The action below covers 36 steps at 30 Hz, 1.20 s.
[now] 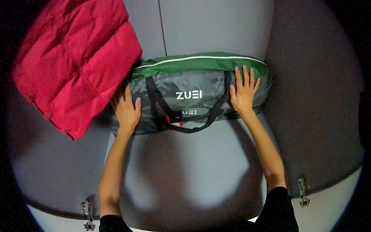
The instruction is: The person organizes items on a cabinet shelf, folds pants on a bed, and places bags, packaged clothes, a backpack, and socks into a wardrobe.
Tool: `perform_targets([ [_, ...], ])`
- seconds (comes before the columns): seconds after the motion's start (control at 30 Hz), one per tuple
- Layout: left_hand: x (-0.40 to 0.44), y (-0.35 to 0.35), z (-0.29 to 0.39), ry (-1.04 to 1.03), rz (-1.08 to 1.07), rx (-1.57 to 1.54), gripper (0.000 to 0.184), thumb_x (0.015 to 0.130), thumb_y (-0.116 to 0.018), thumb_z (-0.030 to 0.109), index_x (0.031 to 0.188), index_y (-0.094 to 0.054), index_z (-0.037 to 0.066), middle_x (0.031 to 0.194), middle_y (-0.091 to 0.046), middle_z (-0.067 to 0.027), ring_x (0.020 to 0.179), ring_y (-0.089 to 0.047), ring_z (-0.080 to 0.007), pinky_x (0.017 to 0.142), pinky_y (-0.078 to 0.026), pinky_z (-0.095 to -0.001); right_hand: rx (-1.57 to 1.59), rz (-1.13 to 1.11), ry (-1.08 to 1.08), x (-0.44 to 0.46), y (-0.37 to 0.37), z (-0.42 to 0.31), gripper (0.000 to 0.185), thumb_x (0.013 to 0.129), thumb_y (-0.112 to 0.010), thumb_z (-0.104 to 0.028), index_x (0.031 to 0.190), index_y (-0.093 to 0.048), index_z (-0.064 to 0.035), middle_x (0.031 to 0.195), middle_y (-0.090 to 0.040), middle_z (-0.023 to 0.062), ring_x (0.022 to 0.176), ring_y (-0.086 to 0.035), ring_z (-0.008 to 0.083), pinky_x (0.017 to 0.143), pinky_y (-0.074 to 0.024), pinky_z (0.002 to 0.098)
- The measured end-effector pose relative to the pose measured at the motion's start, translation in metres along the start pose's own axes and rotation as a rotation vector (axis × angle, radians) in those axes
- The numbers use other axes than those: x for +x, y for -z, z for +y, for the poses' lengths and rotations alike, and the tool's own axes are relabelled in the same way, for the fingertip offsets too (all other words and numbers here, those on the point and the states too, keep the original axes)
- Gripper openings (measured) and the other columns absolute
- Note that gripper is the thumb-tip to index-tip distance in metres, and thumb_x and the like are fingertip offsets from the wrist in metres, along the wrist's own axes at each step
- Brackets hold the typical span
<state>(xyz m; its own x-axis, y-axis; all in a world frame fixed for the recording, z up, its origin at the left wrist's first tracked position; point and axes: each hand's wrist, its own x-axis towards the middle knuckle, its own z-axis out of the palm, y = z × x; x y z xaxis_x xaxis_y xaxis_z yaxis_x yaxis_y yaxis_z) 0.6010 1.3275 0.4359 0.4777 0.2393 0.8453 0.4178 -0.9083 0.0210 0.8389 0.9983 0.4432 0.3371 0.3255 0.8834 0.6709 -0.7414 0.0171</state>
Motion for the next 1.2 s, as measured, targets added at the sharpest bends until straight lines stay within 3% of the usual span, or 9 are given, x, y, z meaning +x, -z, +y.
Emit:
perform_targets([
  [0.03, -0.001, -0.005, -0.001, 0.000, 0.005, 0.002, 0.061, 0.091, -0.048, 0.034, 0.143, -0.028, 0.011, 0.109, -0.052, -0.0300, 0.092, -0.053, -0.0470, 0.082, -0.044, -0.0512, 0.001, 0.005, 0.001, 0.000, -0.003, 0.002, 0.064, 0.085, -0.052, -0.035, 0.144, -0.033, -0.0170, 0.150, -0.026, 0.0127, 0.138, -0.018, 0.0365, 0.108, -0.0045, 0.0623],
  [0.1, 0.000, -0.018, -0.007, 0.090, -0.038, -0.228, 0.067, 0.083, -0.055, 0.033, 0.142, -0.033, 0.009, 0.137, -0.036, -0.0259, 0.125, -0.031, -0.0467, 0.107, -0.015, -0.0588, 0.029, 0.071, 0.014, -0.001, -0.012, 0.004, 0.063, 0.085, -0.053, -0.034, 0.143, -0.035, -0.0179, 0.149, -0.027, 0.0115, 0.138, -0.018, 0.0363, 0.108, -0.0033, 0.0626],
  [0.3, -0.007, -0.025, -0.009, 0.071, 0.080, -0.109, 0.066, 0.084, -0.051, 0.037, 0.141, -0.034, 0.008, 0.137, -0.036, -0.0251, 0.126, -0.030, -0.0459, 0.108, -0.014, -0.0585, 0.047, 0.130, 0.035, -0.002, -0.016, 0.005, 0.062, 0.085, -0.054, -0.034, 0.142, -0.036, -0.0196, 0.150, -0.026, 0.0103, 0.139, -0.017, 0.0359, 0.107, -0.0044, 0.0638],
  [0.53, 0.001, -0.002, 0.001, 0.039, 0.011, -0.081, 0.064, 0.086, -0.051, 0.034, 0.141, -0.032, 0.006, 0.133, -0.039, -0.0267, 0.124, -0.032, -0.0461, 0.107, -0.016, -0.0583, 0.027, 0.086, 0.006, -0.001, -0.003, 0.002, 0.062, 0.086, -0.054, -0.035, 0.142, -0.035, -0.0191, 0.149, -0.026, 0.0102, 0.138, -0.018, 0.0353, 0.107, -0.0061, 0.0634],
  [0.6, 0.001, 0.010, 0.004, -0.009, 0.038, 0.027, 0.062, 0.090, -0.048, 0.034, 0.144, -0.027, 0.012, 0.111, -0.050, -0.0278, 0.098, -0.051, -0.0437, 0.087, -0.042, -0.0504, 0.033, 0.040, -0.001, -0.001, 0.002, 0.000, 0.062, 0.085, -0.055, -0.034, 0.142, -0.035, -0.0195, 0.149, -0.027, 0.0102, 0.138, -0.019, 0.0357, 0.108, -0.0079, 0.0630],
  [0.83, -0.008, 0.058, 0.030, -0.034, 0.024, -0.104, 0.065, 0.088, -0.054, 0.025, 0.145, -0.026, 0.013, 0.132, -0.039, -0.0294, 0.117, -0.042, -0.0442, 0.101, -0.031, -0.0502, 0.088, 0.039, 0.054, -0.010, 0.051, -0.008, 0.065, 0.082, -0.060, -0.031, 0.142, -0.036, -0.0204, 0.147, -0.029, 0.0112, 0.137, -0.021, 0.0373, 0.107, -0.0135, 0.0627],
  [0.97, -0.020, 0.076, 0.045, -0.168, 0.093, -0.110, 0.064, 0.082, -0.060, 0.020, 0.139, -0.035, 0.007, 0.142, -0.032, -0.0226, 0.127, -0.033, -0.0417, 0.105, -0.026, -0.0509, 0.105, 0.080, 0.048, -0.020, 0.064, -0.013, 0.066, 0.081, -0.060, -0.030, 0.142, -0.037, -0.0198, 0.146, -0.030, 0.0125, 0.135, -0.023, 0.0382, 0.106, -0.0163, 0.0625],
  [1.1, -0.059, 0.097, 0.071, -0.191, -0.163, -0.312, 0.058, 0.077, -0.064, 0.015, 0.130, -0.043, 0.003, 0.136, -0.038, -0.0208, 0.123, -0.038, -0.0412, 0.102, -0.032, -0.0489, 0.213, 0.048, 0.063, -0.052, 0.086, -0.015, 0.053, 0.080, -0.061, -0.025, 0.127, -0.048, -0.0044, 0.134, -0.042, 0.0209, 0.124, -0.036, 0.0417, 0.103, -0.0300, 0.0518],
  [1.2, -0.099, 0.108, 0.088, -0.247, -0.642, -0.369, 0.052, 0.078, -0.064, 0.015, 0.126, -0.046, 0.003, 0.130, -0.045, -0.0234, 0.117, -0.044, -0.0419, 0.101, -0.036, -0.0462, 0.317, -0.191, -0.108, -0.090, 0.080, -0.015, 0.047, 0.079, -0.063, -0.026, 0.117, -0.052, -0.0016, 0.126, -0.046, 0.0237, 0.115, -0.042, 0.0422, 0.098, -0.0360, 0.0509],
])
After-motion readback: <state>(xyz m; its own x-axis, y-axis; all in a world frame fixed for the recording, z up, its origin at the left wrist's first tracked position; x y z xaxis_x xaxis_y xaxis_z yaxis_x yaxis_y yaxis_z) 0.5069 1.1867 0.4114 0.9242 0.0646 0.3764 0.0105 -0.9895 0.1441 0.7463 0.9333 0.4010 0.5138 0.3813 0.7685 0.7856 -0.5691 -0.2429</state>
